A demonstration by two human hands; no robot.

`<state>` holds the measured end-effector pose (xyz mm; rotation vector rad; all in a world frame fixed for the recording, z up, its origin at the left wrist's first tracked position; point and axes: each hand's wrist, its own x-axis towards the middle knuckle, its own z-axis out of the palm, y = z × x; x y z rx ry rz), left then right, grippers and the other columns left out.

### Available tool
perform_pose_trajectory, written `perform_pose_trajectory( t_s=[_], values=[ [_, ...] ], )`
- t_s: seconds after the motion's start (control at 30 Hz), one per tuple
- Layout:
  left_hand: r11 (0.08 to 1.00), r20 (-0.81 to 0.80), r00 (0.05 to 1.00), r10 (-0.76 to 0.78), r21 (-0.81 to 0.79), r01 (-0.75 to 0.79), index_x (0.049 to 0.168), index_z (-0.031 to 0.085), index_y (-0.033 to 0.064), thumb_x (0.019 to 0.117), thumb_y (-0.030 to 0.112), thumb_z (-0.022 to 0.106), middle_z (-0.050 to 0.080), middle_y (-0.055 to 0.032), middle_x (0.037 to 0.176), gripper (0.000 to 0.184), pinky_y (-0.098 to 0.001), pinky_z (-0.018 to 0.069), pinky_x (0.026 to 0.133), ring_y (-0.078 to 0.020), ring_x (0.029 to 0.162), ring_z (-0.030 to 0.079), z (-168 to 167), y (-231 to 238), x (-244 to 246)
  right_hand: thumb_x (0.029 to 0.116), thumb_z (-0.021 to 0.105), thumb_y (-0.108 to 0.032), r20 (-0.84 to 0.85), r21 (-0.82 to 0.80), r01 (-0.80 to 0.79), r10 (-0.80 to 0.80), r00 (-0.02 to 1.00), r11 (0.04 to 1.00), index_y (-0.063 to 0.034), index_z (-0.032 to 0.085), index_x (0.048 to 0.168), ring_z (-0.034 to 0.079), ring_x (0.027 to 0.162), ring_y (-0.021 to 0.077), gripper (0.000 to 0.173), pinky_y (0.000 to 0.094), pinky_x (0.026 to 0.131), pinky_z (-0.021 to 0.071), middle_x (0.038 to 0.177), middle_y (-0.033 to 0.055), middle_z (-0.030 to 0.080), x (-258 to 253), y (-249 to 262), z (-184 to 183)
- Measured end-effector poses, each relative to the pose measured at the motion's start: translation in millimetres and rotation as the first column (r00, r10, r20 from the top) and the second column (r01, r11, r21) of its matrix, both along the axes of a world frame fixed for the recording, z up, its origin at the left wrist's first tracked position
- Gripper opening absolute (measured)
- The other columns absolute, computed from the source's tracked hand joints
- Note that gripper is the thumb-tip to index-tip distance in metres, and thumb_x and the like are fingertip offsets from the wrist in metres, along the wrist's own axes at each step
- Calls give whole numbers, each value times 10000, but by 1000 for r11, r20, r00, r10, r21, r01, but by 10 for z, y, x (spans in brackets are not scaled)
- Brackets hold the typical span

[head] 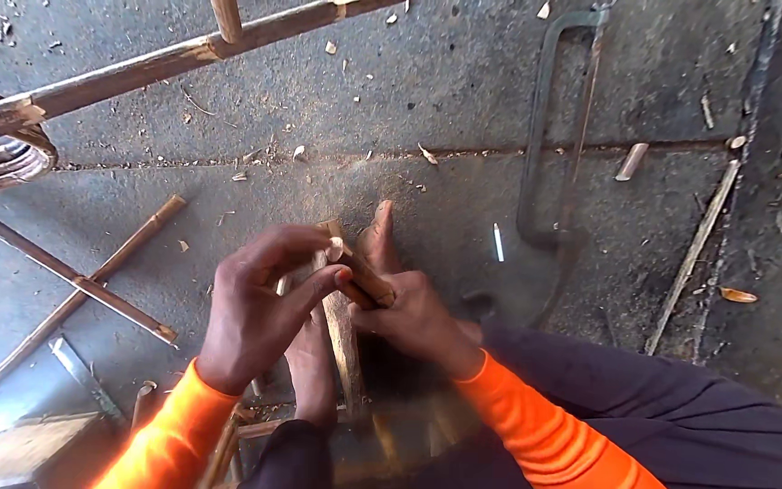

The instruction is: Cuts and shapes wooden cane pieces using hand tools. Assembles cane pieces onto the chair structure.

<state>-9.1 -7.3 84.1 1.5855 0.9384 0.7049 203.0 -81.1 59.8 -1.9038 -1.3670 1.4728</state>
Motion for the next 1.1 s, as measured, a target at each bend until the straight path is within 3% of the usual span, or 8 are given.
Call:
perform_pose_trajectory(
  t_s=[0.1, 0.3, 0.47, 0.53, 0.6, 0.73, 0.97, 1.1],
  values=[
    [916, -519, 830, -204, 198, 349, 1395, 606, 102, 927, 420, 742, 600, -70, 1394, 582, -412, 574, 994, -194, 1213, 632, 275, 219, -27, 763, 770, -286, 434, 174, -277, 179, 883, 945, -131, 639, 696, 594, 506, 226, 214, 463, 452, 459, 562, 31, 569, 30, 61, -39],
    [756, -865, 263, -428, -182, 629, 691, 625, 251, 784, 457, 792, 597, 42, 613, 281, -454, 519, 510, -184, 583, 630, -167, 37, 87, 953, 630, -212, 596, 248, -676, 441, 671, 694, -138, 673, 833, 605, 574, 192, 148, 410, 496, 535, 668, 17, 577, -271, 194, 141],
    [767, -830, 189, -524, -364, 529, 833, 660, 223, 912, 496, 639, 648, -15, 689, 285, -509, 551, 570, -244, 673, 686, -640, -262, -152, 892, 761, -303, 422, 301, -695, 562, 711, 654, -160, 705, 1083, 659, 842, 171, 245, 384, 706, 579, 967, 9, 671, -45, 119, -95],
    [794, -824, 232, -516, -360, 489, 937, 665, 212, 941, 459, 635, 658, -29, 720, 249, -527, 564, 598, -260, 694, 689, -715, -229, -259, 853, 816, -260, 196, 276, -460, 419, 887, 844, -89, 693, 1262, 648, 1155, 182, 460, 398, 990, 560, 1226, 65, 689, 396, 216, 53],
    [850, -827, 312, -467, -322, 417, 942, 664, 196, 954, 410, 671, 646, -44, 689, 214, -541, 549, 546, -271, 639, 673, -678, -90, -263, 945, 706, -85, 236, -135, 28, 5, 972, 990, 58, 612, 1318, 621, 1221, 244, 411, 437, 1070, 471, 1306, 175, 659, 892, 486, 432],
    [899, -852, 357, -383, -256, 355, 933, 673, 180, 993, 374, 642, 650, -71, 698, 205, -556, 535, 531, -295, 640, 667, -593, 206, -93, 961, 641, -569, 675, -153, 354, -164, 719, 923, 71, 574, 1296, 625, 1098, 540, 725, 754, 919, 465, 1166, 350, 639, 2675, 172, -741],
    [894, -850, 371, -375, -227, 386, 850, 659, 173, 966, 406, 694, 627, -75, 647, 263, -543, 517, 487, -297, 593, 653, -643, 322, 97, 983, 666, -443, 685, -307, 87, 156, 711, 948, 10, 663, 1039, 661, 973, 483, 457, 720, 828, 492, 989, 276, 677, 2981, 251, -973],
    [887, -852, 354, -386, -236, 397, 851, 656, 162, 980, 343, 681, 634, -75, 658, 224, -533, 525, 504, -293, 610, 661, -603, 325, 134, 972, 680, -422, 640, -265, 185, 29, 768, 946, 21, 664, 965, 653, 890, 451, 443, 694, 773, 484, 911, 259, 664, 3016, 257, -986]
  ],
)
